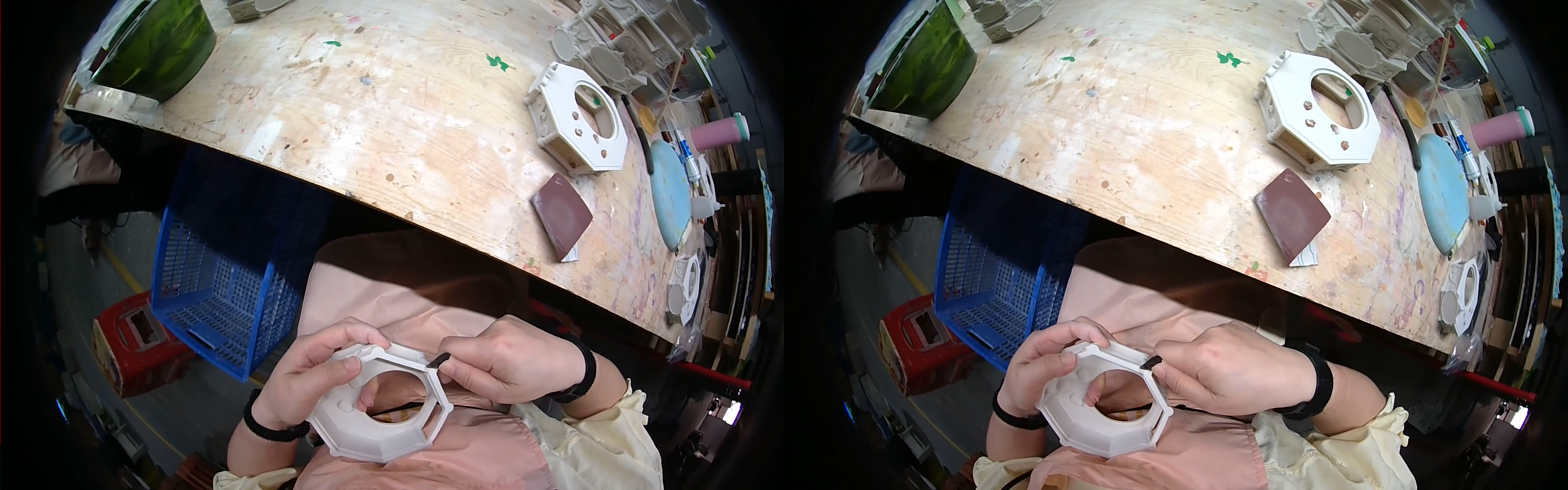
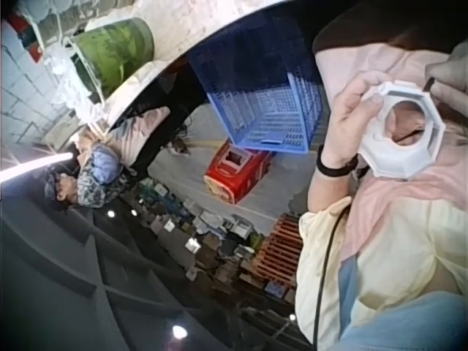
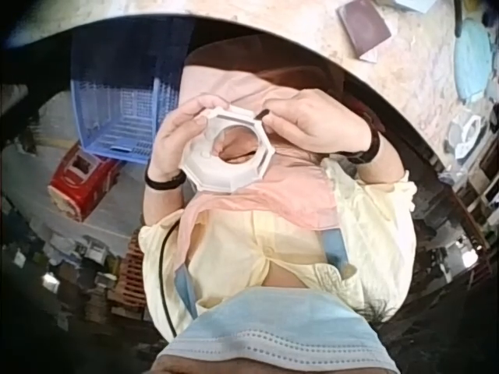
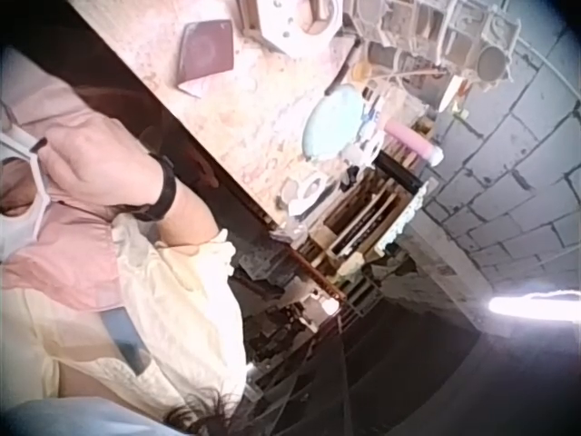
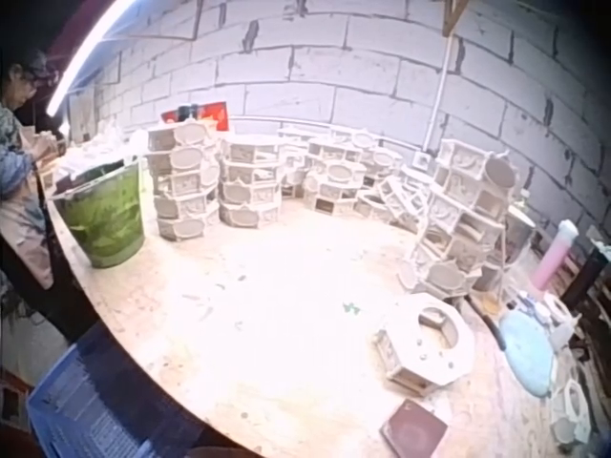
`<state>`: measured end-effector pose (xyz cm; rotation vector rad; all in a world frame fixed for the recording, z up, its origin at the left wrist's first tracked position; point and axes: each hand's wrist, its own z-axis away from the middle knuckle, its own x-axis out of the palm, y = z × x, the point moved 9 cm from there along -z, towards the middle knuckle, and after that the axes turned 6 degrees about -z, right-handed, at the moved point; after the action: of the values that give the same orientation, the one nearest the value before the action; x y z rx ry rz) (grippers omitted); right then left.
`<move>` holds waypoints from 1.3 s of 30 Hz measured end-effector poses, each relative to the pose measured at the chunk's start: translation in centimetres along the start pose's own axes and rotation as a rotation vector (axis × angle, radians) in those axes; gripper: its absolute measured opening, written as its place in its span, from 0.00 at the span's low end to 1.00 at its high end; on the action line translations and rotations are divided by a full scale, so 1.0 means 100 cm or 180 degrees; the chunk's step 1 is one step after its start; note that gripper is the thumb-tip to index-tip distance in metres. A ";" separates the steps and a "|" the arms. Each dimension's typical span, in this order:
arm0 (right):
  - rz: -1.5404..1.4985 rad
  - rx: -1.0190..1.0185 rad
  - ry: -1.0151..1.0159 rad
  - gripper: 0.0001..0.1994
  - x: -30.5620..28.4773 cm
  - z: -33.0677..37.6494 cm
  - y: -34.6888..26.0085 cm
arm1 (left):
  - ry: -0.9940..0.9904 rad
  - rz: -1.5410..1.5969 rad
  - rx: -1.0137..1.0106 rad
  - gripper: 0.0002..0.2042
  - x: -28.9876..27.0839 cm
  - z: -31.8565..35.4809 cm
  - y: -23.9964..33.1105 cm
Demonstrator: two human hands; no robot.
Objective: Sanding the edges and flat surfaces of a white octagonal plastic part with sandpaper.
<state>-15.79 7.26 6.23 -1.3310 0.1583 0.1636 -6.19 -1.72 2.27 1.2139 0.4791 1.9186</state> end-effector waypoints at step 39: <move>0.1131 0.0142 0.3146 0.11 -0.107 0.073 -0.020 | 0.0562 0.0278 0.0843 0.16 -0.032 0.000 0.008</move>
<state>-25.72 13.57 12.03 -1.2302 1.2262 -0.2150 -5.78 -4.69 0.96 1.2526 0.8064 2.0968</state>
